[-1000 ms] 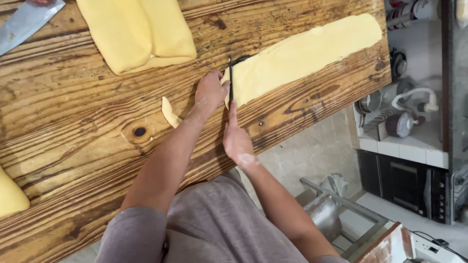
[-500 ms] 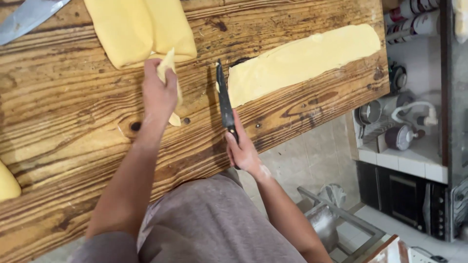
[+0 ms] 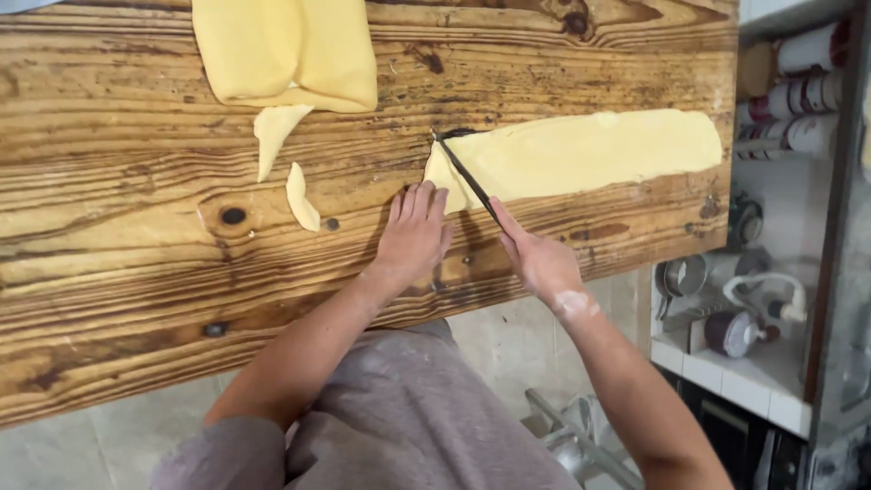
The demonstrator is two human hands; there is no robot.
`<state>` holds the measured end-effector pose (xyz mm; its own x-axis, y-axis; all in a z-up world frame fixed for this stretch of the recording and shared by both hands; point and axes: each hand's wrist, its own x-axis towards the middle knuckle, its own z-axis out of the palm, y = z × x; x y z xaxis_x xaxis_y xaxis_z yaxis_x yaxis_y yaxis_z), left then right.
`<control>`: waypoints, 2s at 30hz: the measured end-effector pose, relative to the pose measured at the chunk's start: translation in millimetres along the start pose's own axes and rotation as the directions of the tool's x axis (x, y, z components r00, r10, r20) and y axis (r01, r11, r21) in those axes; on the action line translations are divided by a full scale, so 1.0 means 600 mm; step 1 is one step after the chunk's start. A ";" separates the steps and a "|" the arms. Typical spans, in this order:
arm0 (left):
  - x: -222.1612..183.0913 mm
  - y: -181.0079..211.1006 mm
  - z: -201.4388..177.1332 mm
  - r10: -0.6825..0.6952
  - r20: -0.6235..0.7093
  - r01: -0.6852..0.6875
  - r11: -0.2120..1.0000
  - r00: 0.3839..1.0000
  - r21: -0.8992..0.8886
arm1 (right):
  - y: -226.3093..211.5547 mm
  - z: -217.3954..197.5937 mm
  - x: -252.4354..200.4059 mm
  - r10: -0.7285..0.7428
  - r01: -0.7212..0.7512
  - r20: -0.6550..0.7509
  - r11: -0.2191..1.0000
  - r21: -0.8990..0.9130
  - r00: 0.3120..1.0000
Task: Preparing and cutting dough into triangular shapes using a dough sheeter and a knife
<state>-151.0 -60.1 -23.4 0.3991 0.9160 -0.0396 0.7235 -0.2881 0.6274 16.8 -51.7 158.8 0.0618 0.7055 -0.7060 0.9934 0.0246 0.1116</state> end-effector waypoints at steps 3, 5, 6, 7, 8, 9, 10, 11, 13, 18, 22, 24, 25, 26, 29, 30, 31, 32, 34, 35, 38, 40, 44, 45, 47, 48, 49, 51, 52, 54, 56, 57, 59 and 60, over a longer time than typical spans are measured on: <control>0.017 0.015 0.024 -0.068 -0.186 0.083 0.994 0.980 0.075 | 0.001 -0.047 0.004 -0.055 0.059 0.086 0.997 -0.042 0.995; 0.029 0.036 0.020 -0.121 -0.308 0.155 0.984 0.944 0.090 | -0.001 -0.080 0.001 -0.092 0.102 0.137 0.992 -0.070 0.986; 0.042 0.040 0.020 -0.132 -0.320 0.170 0.981 0.938 0.095 | -0.004 -0.084 0.006 -0.108 0.119 0.133 0.990 -0.079 0.985; 0.048 0.049 0.022 -0.212 -0.219 0.233 0.970 0.952 0.075 | -0.005 -0.085 0.006 -0.125 0.131 0.157 0.991 -0.029 0.980; 0.054 0.056 0.025 -0.288 -0.114 0.296 0.953 0.951 0.059 | -0.007 -0.086 0.006 -0.143 0.141 0.181 0.990 0.020 0.973; 0.055 0.063 0.025 -0.298 -0.112 0.306 0.950 0.948 0.060 | -0.008 -0.078 0.004 -0.150 0.149 0.188 0.989 0.019 0.971; 0.056 0.068 0.024 -0.330 -0.122 0.340 0.937 0.936 0.076 | -0.009 -0.070 0.002 -0.155 0.144 0.199 0.987 0.071 0.968; 0.063 0.070 0.022 -0.362 -0.142 0.376 0.922 0.921 0.093 | -0.011 -0.066 0.005 -0.166 0.144 0.203 0.982 0.118 0.965; 0.069 0.075 0.017 -0.399 -0.109 0.408 0.909 0.911 0.082 | 0.005 -0.013 0.047 -0.181 0.160 0.219 0.981 0.114 0.959; 0.066 0.082 0.018 -0.447 0.031 0.443 0.892 0.894 0.089 | 0.039 0.025 0.072 -0.214 0.184 0.209 0.971 0.152 0.954; 0.062 0.065 0.048 -0.406 -0.152 0.426 0.894 0.901 0.140 | 0.080 0.017 0.114 -0.413 0.334 0.067 0.812 0.479 0.908; 0.053 0.062 0.063 -0.375 -0.192 0.407 0.898 0.907 0.166 | 0.101 0.004 0.098 -0.445 0.352 0.020 0.733 0.582 0.895; 0.051 0.060 0.069 -0.337 -0.253 0.391 0.897 0.907 0.207 | 0.111 -0.012 0.076 -0.389 0.338 0.032 0.837 0.429 0.921; 0.049 0.055 0.074 -0.294 -0.311 0.376 0.893 0.904 0.247 | 0.119 -0.029 0.056 -0.329 0.308 0.036 0.914 0.263 0.944; 0.058 0.041 0.083 -0.303 -0.306 0.372 0.907 0.902 0.198 | 0.119 -0.068 -0.011 -0.197 0.192 -0.025 0.908 0.372 0.980; 0.076 0.039 0.063 -0.284 -0.302 0.353 0.913 0.910 0.204 | 0.118 -0.058 -0.015 -0.183 0.182 -0.033 0.905 0.384 0.983; 0.091 0.042 0.045 -0.243 -0.296 0.299 0.941 0.924 0.160 | 0.117 -0.046 -0.021 -0.109 0.126 -0.065 0.885 0.448 0.992; 0.107 0.044 0.028 -0.202 -0.291 0.244 0.963 0.935 0.115 | 0.116 -0.034 -0.026 -0.031 0.074 -0.091 0.856 0.512 0.995; 0.149 0.029 0.023 -0.175 -0.216 0.198 0.976 0.961 0.092 | 0.086 -0.012 -0.026 0.016 0.051 -0.109 0.807 0.588 0.994; 0.174 0.023 0.022 -0.153 -0.156 0.166 0.984 0.976 0.068 | 0.071 -0.002 -0.025 0.053 0.048 -0.134 0.758 0.651 0.990; 0.192 -0.016 0.064 -0.141 -0.067 0.147 0.985 0.988 0.089 | 0.004 -0.008 -0.025 0.185 -0.149 0.025 0.699 0.699 0.982; 0.192 -0.011 0.042 -0.103 -0.051 0.107 0.990 0.993 0.090 | -0.009 0.015 0.007 0.216 -0.166 0.018 0.692 0.702 0.976; 0.194 -0.009 0.017 -0.056 0.045 0.049 0.989 0.997 0.142 | -0.061 0.001 0.003 0.276 -0.204 0.020 0.660 0.723 0.961; 0.198 -0.003 0.015 -0.048 0.054 0.040 0.990 0.997 0.138 | -0.069 0.000 0.004 0.286 -0.215 0.026 0.654 0.725 0.958; 0.207 0.008 0.009 -0.080 0.147 0.050 0.978 0.986 0.201 | -0.087 -0.003 0.006 0.297 -0.208 0.013 0.636 0.744 0.955; 0.209 0.025 -0.016 -0.073 0.153 0.042 0.980 0.986 0.197 | -0.099 -0.020 0.003 0.305 -0.215 0.016 0.632 0.745 0.952; 0.208 0.042 -0.039 -0.024 0.272 -0.022 0.986 0.962 0.165 | -0.110 -0.035 -0.001 0.275 -0.213 0.036 0.646 0.733 0.961; 0.207 0.054 -0.047 0.030 0.391 -0.082 0.990 0.920 0.117 | -0.115 -0.057 -0.002 0.249 -0.218 0.064 0.660 0.719 0.966; 0.206 0.049 -0.031 0.032 0.376 -0.101 0.981 0.926 0.165 | -0.109 -0.063 0.000 0.232 -0.213 0.063 0.710 0.672 0.971; 0.207 0.045 -0.017 0.036 0.361 -0.119 0.970 0.932 0.211 | -0.085 -0.046 0.024 0.216 -0.208 0.064 0.757 0.620 0.974; 0.209 0.045 -0.017 0.025 0.357 -0.114 0.966 0.934 0.230 | -0.051 0.003 0.066 0.217 -0.210 0.055 0.802 0.559 0.975; 0.210 0.048 -0.028 0.017 0.366 -0.106 0.969 0.930 0.225 | -0.068 0.011 0.065 0.213 -0.215 0.069 0.804 0.554 0.975; 0.223 0.048 -0.051 0.010 0.446 -0.128 0.964 0.895 0.234 | -0.100 0.023 0.070 0.230 -0.237 0.087 0.783 0.576 0.969; 0.221 0.043 -0.047 0.001 0.444 -0.118 0.965 0.896 0.235 | -0.107 0.049 0.088 0.222 -0.231 0.087 0.787 0.571 0.971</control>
<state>-95.2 61.9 9.7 0.6084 0.6969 -0.3798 0.7836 -0.4513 0.4270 -41.0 -36.7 93.8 0.2890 0.6288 -0.7218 0.8228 -0.5486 -0.1485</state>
